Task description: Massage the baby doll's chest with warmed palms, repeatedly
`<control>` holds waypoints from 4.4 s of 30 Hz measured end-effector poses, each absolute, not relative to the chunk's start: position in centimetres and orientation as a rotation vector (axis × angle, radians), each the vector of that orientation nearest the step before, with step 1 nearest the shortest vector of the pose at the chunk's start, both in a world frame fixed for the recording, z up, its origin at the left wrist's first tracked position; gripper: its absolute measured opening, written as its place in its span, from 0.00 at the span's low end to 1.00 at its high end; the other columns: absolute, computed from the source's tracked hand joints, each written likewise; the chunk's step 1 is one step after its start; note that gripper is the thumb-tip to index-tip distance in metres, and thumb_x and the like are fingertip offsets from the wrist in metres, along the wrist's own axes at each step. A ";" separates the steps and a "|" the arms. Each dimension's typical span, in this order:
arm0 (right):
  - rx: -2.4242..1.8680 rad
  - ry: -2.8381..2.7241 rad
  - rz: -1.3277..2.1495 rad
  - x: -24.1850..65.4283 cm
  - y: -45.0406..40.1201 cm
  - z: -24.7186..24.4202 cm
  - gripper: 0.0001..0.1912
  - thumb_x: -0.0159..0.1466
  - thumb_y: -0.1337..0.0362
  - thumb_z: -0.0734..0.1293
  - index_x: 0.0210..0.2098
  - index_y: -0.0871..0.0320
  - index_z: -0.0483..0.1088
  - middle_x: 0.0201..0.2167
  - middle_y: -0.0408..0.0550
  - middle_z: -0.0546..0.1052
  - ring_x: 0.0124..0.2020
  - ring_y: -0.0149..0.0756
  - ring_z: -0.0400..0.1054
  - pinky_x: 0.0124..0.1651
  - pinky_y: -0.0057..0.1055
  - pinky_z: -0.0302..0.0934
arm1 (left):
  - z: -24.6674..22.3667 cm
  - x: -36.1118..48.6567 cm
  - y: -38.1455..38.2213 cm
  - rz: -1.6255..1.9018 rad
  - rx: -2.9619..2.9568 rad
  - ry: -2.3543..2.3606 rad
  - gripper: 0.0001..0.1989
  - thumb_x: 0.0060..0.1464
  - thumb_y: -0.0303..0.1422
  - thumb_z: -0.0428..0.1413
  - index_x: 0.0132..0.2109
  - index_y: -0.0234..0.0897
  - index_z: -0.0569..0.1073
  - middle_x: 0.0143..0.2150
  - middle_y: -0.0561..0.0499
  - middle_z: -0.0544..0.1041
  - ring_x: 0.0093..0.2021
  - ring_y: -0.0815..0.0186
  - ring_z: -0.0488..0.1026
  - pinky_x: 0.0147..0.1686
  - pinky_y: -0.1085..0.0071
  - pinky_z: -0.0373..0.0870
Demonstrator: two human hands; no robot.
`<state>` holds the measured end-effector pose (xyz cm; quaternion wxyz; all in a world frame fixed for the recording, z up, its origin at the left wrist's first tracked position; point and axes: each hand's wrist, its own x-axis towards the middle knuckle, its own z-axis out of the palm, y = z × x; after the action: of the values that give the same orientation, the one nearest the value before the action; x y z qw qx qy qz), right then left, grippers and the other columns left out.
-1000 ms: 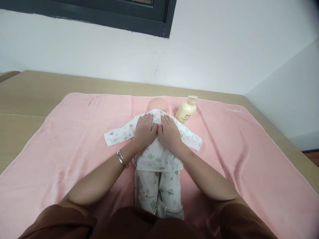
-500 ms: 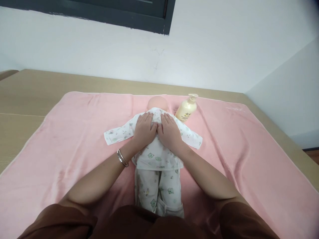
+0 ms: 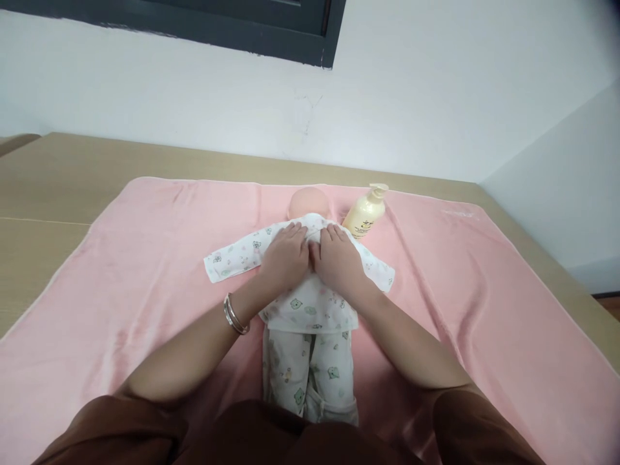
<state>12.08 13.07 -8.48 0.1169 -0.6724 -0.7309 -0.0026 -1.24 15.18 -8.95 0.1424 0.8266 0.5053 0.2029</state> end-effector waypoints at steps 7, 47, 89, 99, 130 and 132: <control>-1.983 -2.147 -0.028 11.8 12.2 -7.0 0.22 0.72 0.61 0.53 0.42 0.66 0.76 0.46 0.61 0.79 0.55 0.50 0.71 0.62 0.41 0.62 | -9.4 -1.5 16.3 0.598 2.412 1.609 0.26 0.66 0.35 0.42 0.63 0.21 0.66 0.67 0.34 0.67 0.71 0.50 0.59 0.70 0.53 0.56; -1.937 -2.181 -0.090 11.4 12.2 -8.2 0.25 0.72 0.63 0.52 0.57 0.76 0.68 0.59 0.70 0.72 0.64 0.54 0.63 0.69 0.45 0.54 | -10.4 -1.6 17.4 0.714 2.328 1.550 0.26 0.63 0.36 0.44 0.62 0.24 0.67 0.67 0.34 0.67 0.68 0.51 0.62 0.69 0.51 0.58; -1.914 -2.194 0.201 13.4 15.6 -8.1 0.28 0.72 0.59 0.52 0.63 0.73 0.61 0.67 0.67 0.64 0.69 0.52 0.56 0.70 0.48 0.49 | -9.0 -1.2 14.5 0.567 2.473 1.695 0.23 0.67 0.35 0.43 0.59 0.23 0.69 0.63 0.32 0.71 0.66 0.49 0.65 0.66 0.53 0.61; -1.944 -2.175 0.125 11.3 13.1 -7.2 0.27 0.72 0.61 0.51 0.61 0.75 0.64 0.65 0.70 0.66 0.68 0.53 0.57 0.69 0.45 0.51 | -8.9 -3.0 18.5 0.500 2.492 1.505 0.22 0.68 0.36 0.36 0.48 0.31 0.73 0.50 0.37 0.78 0.50 0.55 0.75 0.55 0.56 0.70; -1.929 -2.116 0.339 12.6 15.8 -8.5 0.32 0.68 0.60 0.53 0.67 0.72 0.55 0.71 0.68 0.55 0.73 0.56 0.46 0.71 0.53 0.46 | -9.1 -1.2 15.3 0.452 2.417 1.697 0.28 0.68 0.35 0.38 0.67 0.20 0.60 0.69 0.32 0.63 0.71 0.46 0.57 0.69 0.47 0.56; -1.909 -2.117 0.292 12.7 15.9 -8.7 0.30 0.67 0.61 0.53 0.64 0.70 0.59 0.68 0.66 0.61 0.71 0.56 0.51 0.70 0.53 0.49 | -8.9 -1.0 14.6 0.438 2.454 1.702 0.28 0.67 0.34 0.39 0.66 0.19 0.61 0.69 0.31 0.64 0.70 0.45 0.58 0.69 0.47 0.57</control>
<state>12.73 15.89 -8.66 0.1377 -0.6599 -0.7317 0.1010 -1.03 14.64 -8.91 0.0614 0.8115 0.5627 0.1448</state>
